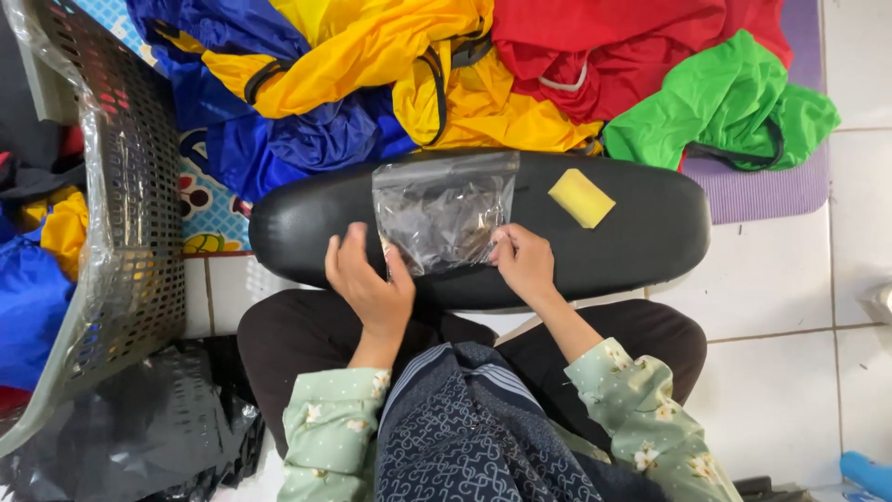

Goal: Folding a black patterned fabric cover and placing it into a clear plastic bag.

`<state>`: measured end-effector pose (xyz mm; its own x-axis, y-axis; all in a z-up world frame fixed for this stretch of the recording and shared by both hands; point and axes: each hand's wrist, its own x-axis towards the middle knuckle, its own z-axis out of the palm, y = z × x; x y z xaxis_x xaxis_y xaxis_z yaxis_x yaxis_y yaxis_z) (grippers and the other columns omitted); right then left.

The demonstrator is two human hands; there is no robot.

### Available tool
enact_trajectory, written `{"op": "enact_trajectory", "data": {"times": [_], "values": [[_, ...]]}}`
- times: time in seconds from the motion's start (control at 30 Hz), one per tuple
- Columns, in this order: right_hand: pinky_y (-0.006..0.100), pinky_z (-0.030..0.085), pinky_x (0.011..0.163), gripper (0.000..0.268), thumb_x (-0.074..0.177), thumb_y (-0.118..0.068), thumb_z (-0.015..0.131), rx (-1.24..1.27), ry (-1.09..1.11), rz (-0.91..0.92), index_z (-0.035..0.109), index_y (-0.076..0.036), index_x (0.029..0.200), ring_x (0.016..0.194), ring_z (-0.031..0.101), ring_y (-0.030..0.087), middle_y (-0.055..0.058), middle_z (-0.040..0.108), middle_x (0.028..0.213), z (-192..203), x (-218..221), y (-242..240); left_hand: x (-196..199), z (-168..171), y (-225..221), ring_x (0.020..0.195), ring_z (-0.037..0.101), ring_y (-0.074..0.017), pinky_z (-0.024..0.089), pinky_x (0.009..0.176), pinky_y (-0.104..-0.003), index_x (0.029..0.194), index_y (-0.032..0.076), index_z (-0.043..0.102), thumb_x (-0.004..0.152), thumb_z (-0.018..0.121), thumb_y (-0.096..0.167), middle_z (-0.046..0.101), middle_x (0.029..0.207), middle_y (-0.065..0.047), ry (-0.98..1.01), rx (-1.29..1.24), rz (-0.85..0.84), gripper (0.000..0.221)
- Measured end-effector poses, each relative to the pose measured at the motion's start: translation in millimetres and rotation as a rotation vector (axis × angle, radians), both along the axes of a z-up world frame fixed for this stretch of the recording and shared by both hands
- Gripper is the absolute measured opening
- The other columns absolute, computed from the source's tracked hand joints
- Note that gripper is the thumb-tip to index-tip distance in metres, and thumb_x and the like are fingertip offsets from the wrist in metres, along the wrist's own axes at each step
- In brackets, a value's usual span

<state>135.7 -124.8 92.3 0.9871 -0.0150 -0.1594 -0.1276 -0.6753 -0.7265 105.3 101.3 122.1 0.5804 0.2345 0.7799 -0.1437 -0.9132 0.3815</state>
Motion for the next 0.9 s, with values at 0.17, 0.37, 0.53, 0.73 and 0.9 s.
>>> {"op": "enact_trajectory", "data": {"times": [0.17,0.37,0.53,0.73,0.9], "values": [[0.034,0.057,0.075,0.02,0.1,-0.018,0.055,0.004,0.104,-0.015,0.073,-0.017,0.092,0.07,0.075,0.02,0.0,0.072,0.062,11.6,2.4,-0.5,0.6,-22.2,-51.0,0.137,0.052,-0.0352,0.036,0.115,-0.057,0.144,0.017,0.058,0.107,0.043,0.036,0.054,0.152,-0.01,0.119,0.331,-0.284,0.044],[0.031,0.058,0.074,0.022,0.099,-0.011,0.053,0.142,0.113,-0.036,0.074,-0.012,0.092,0.067,0.076,0.017,0.005,0.075,0.066,11.1,8.9,-6.6,32.4,-37.6,-50.6,0.157,0.021,-0.034,0.013,0.124,-0.062,0.165,0.022,0.029,0.106,0.039,0.044,0.024,0.172,-0.011,0.595,0.446,-0.408,0.063],[0.028,0.06,0.068,0.015,0.098,-0.013,0.06,0.207,0.086,-0.068,0.074,-0.008,0.1,0.067,0.077,0.017,0.01,0.076,0.071,11.7,6.6,-2.0,38.2,-42.1,-45.4,0.158,0.017,-0.0341,0.007,0.125,-0.062,0.165,0.025,0.026,0.105,0.041,0.044,0.021,0.172,-0.011,0.694,0.419,-0.45,0.065],[0.048,0.048,0.099,0.037,0.102,-0.023,0.053,-0.239,-0.902,0.279,0.061,-0.004,0.132,0.126,0.058,0.042,0.023,0.059,0.135,36.8,16.1,35.6,42.9,-58.3,-43.6,0.158,0.018,-0.0339,0.006,0.124,-0.063,0.163,0.028,0.031,0.101,0.035,0.051,0.023,0.172,-0.009,0.727,0.372,-0.464,0.067],[0.068,0.009,0.118,0.067,0.104,-0.045,0.041,-0.274,-0.521,0.507,0.035,-0.008,0.16,0.154,0.02,0.045,0.018,0.029,0.167,-35.5,35.2,42.8,49.1,-59.0,-38.6,0.158,0.018,-0.0355,0.001,0.124,-0.064,0.162,0.024,0.035,0.096,0.037,0.044,0.028,0.17,-0.009,0.844,0.231,-0.526,0.068]]}}
